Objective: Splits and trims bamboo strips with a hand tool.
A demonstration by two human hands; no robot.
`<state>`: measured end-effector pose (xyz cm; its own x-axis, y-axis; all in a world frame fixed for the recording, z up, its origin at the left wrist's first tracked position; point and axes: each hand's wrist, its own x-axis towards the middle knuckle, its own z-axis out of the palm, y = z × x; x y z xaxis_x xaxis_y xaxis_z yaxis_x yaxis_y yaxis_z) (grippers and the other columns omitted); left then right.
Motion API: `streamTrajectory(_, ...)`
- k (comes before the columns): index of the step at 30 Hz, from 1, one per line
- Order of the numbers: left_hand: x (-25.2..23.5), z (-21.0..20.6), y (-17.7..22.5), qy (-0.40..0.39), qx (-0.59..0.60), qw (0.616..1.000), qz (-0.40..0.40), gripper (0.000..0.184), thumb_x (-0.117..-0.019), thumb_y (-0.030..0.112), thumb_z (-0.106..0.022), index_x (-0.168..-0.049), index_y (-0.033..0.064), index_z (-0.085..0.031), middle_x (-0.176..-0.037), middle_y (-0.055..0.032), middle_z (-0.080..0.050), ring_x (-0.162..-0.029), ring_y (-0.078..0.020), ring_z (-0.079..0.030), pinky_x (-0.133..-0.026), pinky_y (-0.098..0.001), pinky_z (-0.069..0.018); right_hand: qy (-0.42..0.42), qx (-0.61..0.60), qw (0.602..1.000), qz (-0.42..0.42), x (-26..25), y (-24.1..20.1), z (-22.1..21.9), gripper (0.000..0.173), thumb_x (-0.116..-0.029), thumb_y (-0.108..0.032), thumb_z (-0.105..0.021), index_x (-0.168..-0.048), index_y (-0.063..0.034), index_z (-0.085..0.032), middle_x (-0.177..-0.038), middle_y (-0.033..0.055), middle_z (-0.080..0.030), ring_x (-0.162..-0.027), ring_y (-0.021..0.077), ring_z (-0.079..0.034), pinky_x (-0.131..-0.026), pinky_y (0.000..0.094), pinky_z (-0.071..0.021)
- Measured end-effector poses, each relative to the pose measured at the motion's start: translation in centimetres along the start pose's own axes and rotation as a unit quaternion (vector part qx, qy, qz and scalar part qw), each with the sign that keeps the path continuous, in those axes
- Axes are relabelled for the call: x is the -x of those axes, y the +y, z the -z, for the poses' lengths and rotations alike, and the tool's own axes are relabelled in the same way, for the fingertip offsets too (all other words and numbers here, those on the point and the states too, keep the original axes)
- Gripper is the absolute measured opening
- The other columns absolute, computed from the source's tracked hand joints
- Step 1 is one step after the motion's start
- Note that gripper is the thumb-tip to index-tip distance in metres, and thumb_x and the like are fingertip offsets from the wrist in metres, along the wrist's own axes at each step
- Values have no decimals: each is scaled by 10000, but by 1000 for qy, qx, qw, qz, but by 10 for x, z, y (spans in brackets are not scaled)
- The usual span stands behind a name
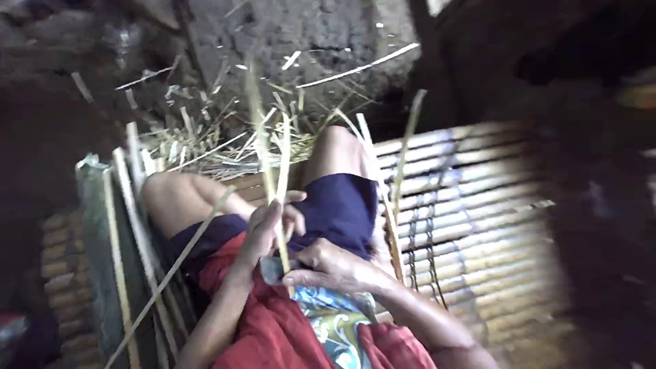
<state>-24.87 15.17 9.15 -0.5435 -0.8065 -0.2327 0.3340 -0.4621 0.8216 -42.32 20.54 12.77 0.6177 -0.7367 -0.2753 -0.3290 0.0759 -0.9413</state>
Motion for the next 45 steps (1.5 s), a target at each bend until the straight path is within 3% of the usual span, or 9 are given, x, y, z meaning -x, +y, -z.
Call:
streamTrajectory(3,-8,-13,11,33,-86,995,-47,271,-1091,210,-371,-1061,157,-635,-567,149,-534,-488,45,-503,-523,-136,-468,-69,11,989,-129,25,1,36,403,-994,-375,-648,-943,23,-687,-689,56,-616,-594,117,-565,-578,333,-483)
streamTrajectory(6,-14,-30,16,-1,-139,988,-73,248,-1103,271,-398,-1050,188,-626,-569,176,-502,-478,64,-466,-502,-113,-436,19,60,978,-201,49,2,78,413,-1038,-375,-573,-1077,22,-681,-794,126,-671,-712,226,-646,-697,468,-539)
streamTrajectory(11,-24,-95,5,-196,-350,916,-32,262,-1086,284,-473,-1138,55,-588,-635,67,-506,-513,-10,-493,-502,-189,-461,194,-69,961,-187,71,-42,131,503,-1105,-463,-250,-960,-151,-616,-704,-86,-586,-582,-11,-543,-551,178,-480)
streamTrajectory(19,-18,-184,-33,-363,-428,826,-59,334,-1058,252,-575,-1317,62,-484,-764,-91,-593,-555,-193,-553,-495,-361,-484,420,-41,877,-232,150,-85,145,186,-1017,-262,-634,-998,-85,-689,-783,-4,-674,-594,38,-625,-524,175,-532)
streamTrajectory(24,-7,-198,-60,-532,-452,715,-4,783,-979,391,-689,-1575,53,-309,-1340,-150,-612,-1054,-247,-693,-914,-452,-586,392,168,853,-301,235,-77,108,197,-964,-316,-683,-936,-124,-718,-728,-73,-630,-599,-13,-573,-564,191,-507)
streamTrajectory(27,-16,-179,-62,-563,-482,671,21,575,-1017,297,-647,-1501,46,-463,-1316,-169,-639,-1122,-283,-676,-986,-498,-540,346,224,830,-377,273,-38,62,209,-973,-253,-683,-832,-100,-704,-671,5,-593,-581,126,-547,-557,376,-456)
streamTrajectory(30,-27,-159,-57,-537,-501,676,61,489,-1046,259,-597,-1484,66,-498,-1292,-162,-651,-1099,-285,-675,-976,-506,-531,364,259,771,-454,294,31,-3,188,-995,-197,-671,-945,-35,-753,-834,180,-697,-792,392,-683,-706,637,-505)
streamTrajectory(36,-36,-134,-58,-504,-507,694,83,407,-1066,254,-551,-1421,55,-563,-1270,-142,-672,-1120,-259,-670,-1005,-487,-516,367,212,712,-560,315,122,-118,182,-998,-163,-651,-989,-19,-763,-945,230,-721,-895,453,-699,-739,648,-518)
streamTrajectory(45,-34,-126,-62,-513,-508,687,86,399,-1075,246,-529,-1412,35,-570,-1277,-154,-669,-1129,-261,-669,-1014,-470,-510,303,50,658,-687,327,110,-149,488,-912,-387,-772,-1265,-62,-682,-1173,273,-692,-1118,490,-644,-917,699,-446)
